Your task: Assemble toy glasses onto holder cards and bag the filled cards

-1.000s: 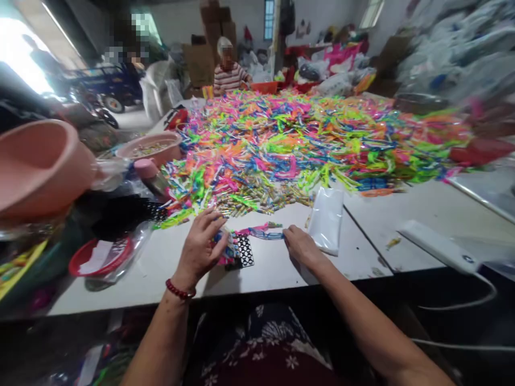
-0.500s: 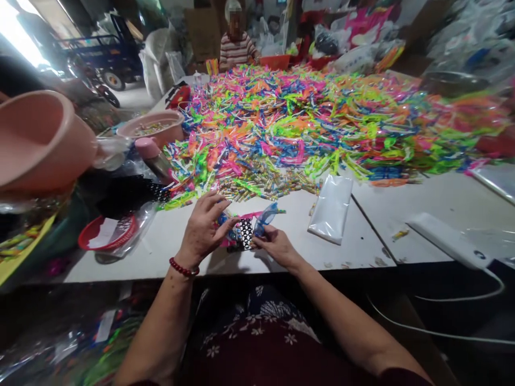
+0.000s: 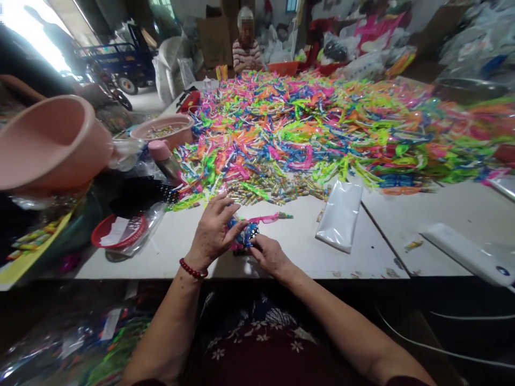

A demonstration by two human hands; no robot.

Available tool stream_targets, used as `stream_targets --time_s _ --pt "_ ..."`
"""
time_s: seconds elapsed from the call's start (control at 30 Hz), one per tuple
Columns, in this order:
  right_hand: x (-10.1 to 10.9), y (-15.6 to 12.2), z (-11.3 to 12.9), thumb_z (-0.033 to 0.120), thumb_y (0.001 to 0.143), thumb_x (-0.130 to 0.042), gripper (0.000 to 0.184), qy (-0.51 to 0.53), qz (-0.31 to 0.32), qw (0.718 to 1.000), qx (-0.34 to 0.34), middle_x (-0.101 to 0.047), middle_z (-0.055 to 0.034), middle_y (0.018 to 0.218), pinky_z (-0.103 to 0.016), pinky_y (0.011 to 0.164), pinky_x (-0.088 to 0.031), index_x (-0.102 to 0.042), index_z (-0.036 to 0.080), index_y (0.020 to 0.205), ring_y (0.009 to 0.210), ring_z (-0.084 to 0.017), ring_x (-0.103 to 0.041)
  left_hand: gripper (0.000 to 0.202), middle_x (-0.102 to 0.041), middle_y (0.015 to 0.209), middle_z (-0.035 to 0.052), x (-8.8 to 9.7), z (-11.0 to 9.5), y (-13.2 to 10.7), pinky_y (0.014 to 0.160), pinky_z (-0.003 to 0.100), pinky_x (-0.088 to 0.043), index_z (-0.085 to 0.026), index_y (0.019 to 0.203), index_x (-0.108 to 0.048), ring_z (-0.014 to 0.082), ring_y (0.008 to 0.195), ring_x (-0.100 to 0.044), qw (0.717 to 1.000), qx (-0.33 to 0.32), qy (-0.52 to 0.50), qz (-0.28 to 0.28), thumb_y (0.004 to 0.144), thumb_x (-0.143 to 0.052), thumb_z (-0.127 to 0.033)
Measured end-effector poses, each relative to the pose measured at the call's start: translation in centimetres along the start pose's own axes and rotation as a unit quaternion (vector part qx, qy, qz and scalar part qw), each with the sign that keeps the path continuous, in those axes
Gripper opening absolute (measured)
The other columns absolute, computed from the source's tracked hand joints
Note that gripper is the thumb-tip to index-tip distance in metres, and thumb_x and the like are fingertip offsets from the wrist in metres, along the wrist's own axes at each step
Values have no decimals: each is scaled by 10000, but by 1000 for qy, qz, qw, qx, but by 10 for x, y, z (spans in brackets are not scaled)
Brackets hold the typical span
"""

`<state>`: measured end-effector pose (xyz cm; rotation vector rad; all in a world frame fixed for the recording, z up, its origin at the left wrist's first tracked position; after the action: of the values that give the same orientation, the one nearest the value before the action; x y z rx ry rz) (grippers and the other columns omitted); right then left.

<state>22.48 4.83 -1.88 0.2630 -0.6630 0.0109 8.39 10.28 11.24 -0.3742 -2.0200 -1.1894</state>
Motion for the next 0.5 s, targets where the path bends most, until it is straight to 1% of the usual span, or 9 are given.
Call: stream_targets --time_s 0.13,0.23,0.37,0.5 --pt "2 -4 3 216 872 -492 93 -21 19 999 17 -665 -56 802 -266 672 -442 -577 193 904 701 -176 -597 326 -556 1229 122 4 -2 -1 1118 526 -375 -169 1193 -595 286 1285 -436 1000 12 -12 -8 952 -585 -388" --pt "0 -5 -2 284 920 -418 186 -5 34 999 7 -694 -58 801 -254 617 -453 -575 204 980 664 -182 -631 336 -557 1222 128 6 -3 -3 1106 527 -391 -171 1184 -600 293 1289 -428 999 22 -22 -16 945 -588 -407" --pt "-5 -1 -11 367 922 -409 238 24 21 999 30 -710 -38 754 -250 619 -492 -602 230 908 635 -181 -653 331 -569 1188 127 6 -4 -2 1098 531 -396 -174 1152 -608 293 1252 -450 999 8 -26 -32 944 -571 -429" --pt "-11 1 -17 463 914 -429 319 57 33 997 38 -734 -44 762 -231 618 -527 -661 244 922 648 -186 -681 375 -583 1140 128 8 -7 -1 1089 525 -402 -167 1140 -616 291 1211 -477 998 5 -37 -44 946 -546 -481"
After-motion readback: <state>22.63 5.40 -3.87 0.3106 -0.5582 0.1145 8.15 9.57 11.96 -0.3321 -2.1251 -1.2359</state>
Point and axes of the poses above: each hand's wrist, its own y-axis towards the middle knuckle, its own x-axis out of the back of the hand, z = x × y, the point moved 5 cm from there along y, towards the middle knuckle
